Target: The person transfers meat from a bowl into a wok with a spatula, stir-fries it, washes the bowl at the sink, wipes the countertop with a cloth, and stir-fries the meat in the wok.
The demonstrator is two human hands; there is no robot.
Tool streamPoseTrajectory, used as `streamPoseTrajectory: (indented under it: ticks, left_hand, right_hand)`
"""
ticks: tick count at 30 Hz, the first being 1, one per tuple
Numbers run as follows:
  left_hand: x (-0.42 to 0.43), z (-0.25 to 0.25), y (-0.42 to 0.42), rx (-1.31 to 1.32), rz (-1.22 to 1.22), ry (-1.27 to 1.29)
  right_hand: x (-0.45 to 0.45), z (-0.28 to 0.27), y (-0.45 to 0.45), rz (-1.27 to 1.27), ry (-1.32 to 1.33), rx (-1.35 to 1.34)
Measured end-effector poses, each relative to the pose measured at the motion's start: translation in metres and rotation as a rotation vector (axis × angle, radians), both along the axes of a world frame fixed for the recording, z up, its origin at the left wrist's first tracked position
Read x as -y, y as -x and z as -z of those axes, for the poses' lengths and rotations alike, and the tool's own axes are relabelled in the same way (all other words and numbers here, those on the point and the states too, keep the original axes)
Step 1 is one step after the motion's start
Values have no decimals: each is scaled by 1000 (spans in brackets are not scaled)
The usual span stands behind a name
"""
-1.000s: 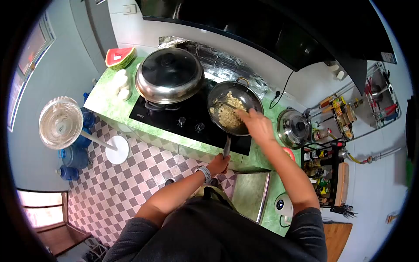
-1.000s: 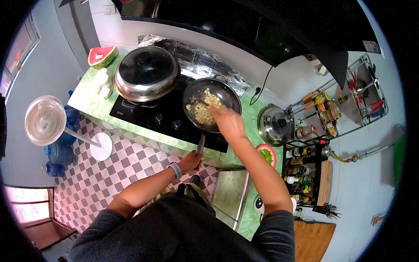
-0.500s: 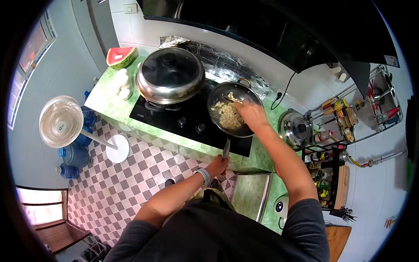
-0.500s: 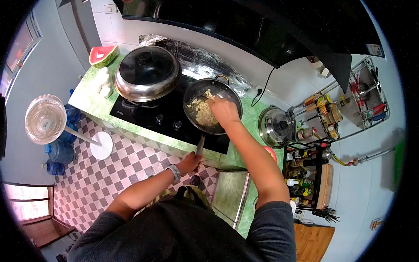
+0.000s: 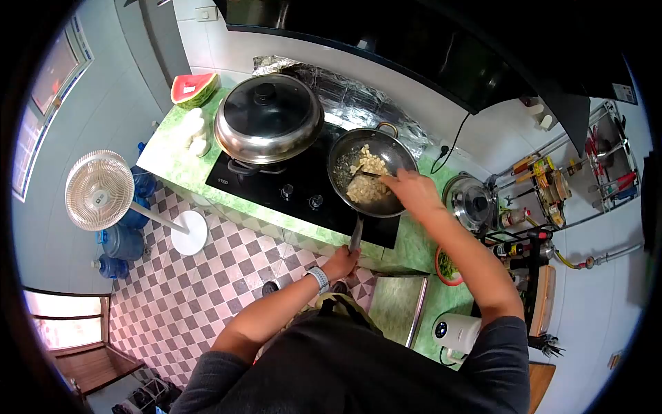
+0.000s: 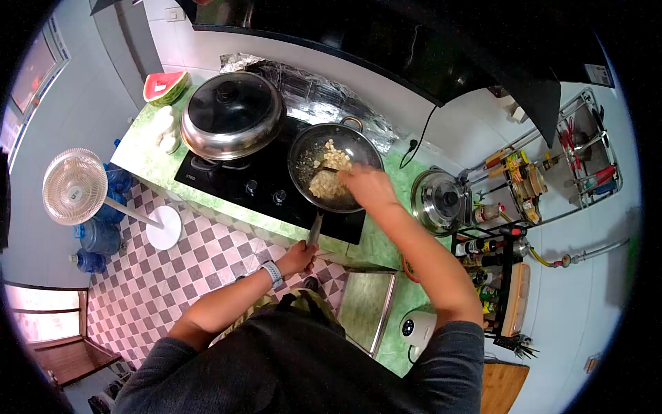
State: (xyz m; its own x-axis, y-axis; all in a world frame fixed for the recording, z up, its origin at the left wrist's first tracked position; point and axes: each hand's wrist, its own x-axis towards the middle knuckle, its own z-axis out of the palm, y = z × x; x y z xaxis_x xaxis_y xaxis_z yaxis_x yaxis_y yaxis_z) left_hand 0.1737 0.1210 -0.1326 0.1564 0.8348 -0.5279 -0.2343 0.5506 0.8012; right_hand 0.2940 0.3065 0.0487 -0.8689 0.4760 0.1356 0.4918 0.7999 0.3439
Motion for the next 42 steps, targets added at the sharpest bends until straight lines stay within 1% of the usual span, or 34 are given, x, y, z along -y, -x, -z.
streamPoseTrajectory:
  ticks: [1, 2, 3, 5, 8, 10, 12, 13, 15, 16, 17, 19, 21, 23, 25, 26, 29, 30, 32, 33, 35, 37, 38, 39, 40, 41, 42]
  left_hand:
    - [-1, 4, 0, 7, 4, -6]
    - [-3, 7, 0, 8, -4, -10]
    - [-2, 8, -1, 14, -29, -39]
    - [2, 12, -4, 18, -52, -62]
    - [0, 2, -4, -8, -63, -37]
    - [1, -9, -4, -31, -30, 43]
    - [4, -5, -2, -20, -27, 39]
    - [4, -3, -3, -7, -34, 26]
    - [2, 1, -4, 33, -37, 29]
    - [1, 2, -4, 66, -49, 36]
    - [2, 3, -4, 76, -48, 36]
    - [3, 5, -2, 93, -33, 1]
    - [3, 5, -2, 117, -52, -11]
    - [2, 7, -5, 134, -74, -21]
    - [1, 12, -6, 133, -73, -36]
    - [2, 14, -6, 132, -66, -34]
    - [0, 8, -7, 97, -67, -28]
    - [0, 3, -4, 79, -53, -29]
    - [3, 2, -3, 54, -40, -26]
    - [3, 5, -3, 32, -46, -29]
    - [1, 7, 0, 6, -72, -38]
    - [3, 8, -1, 63, -103, -11]
    - [3, 5, -1, 48, -124, 11]
    - [4, 3, -2, 41, -131, 13]
    - [5, 0, -3, -35, -119, -15]
    - [3, -1, -2, -115, -108, -47]
    - [4, 6, -1, -62, -92, -41]
  right_hand:
    - [-5, -5, -9, 20, 34, 25]
    - [-11, -10, -15, 101, 20, 59]
    - [-16, -13, -11, 94, 19, 60]
    - [-33, -19, -1, 263, 10, -39]
    - [-69, 9, 26, 352, 28, -70]
    - [-71, 28, 36, 412, 53, -72]
    - [-66, 38, 38, 475, 80, 29]
    - [-61, 38, 31, 481, 76, 36]
    - [-42, 38, 12, 449, 187, 108]
    - [-22, 23, 2, 362, 141, 6]
    - [-9, 12, -7, 363, 139, 15]
    - [11, -10, -21, 383, 161, -81]
    - [40, -39, -30, 439, 146, -84]
    - [64, -51, -39, 491, 133, -94]
    - [82, -50, -48, 520, 157, 6]
    - [83, -36, -55, 466, 177, 8]
    - [80, 1, -39, 459, 189, -13]
    - [69, 11, -37, 470, 190, -16]
    - [41, 24, -30, 570, 141, -39]
    - [36, 15, -32, 571, 143, -45]
    - [19, -11, -46, 631, 243, -215]
    - [-14, -15, -76, 625, 311, -376]
    - [-36, -12, -90, 614, 316, -381]
    - [-60, -5, -103, 701, 421, -345]
    - [-85, 4, -111, 786, 529, -306]
    - [-114, 15, -113, 772, 534, -315]
    - [-145, 26, -113, 1010, 833, -381]
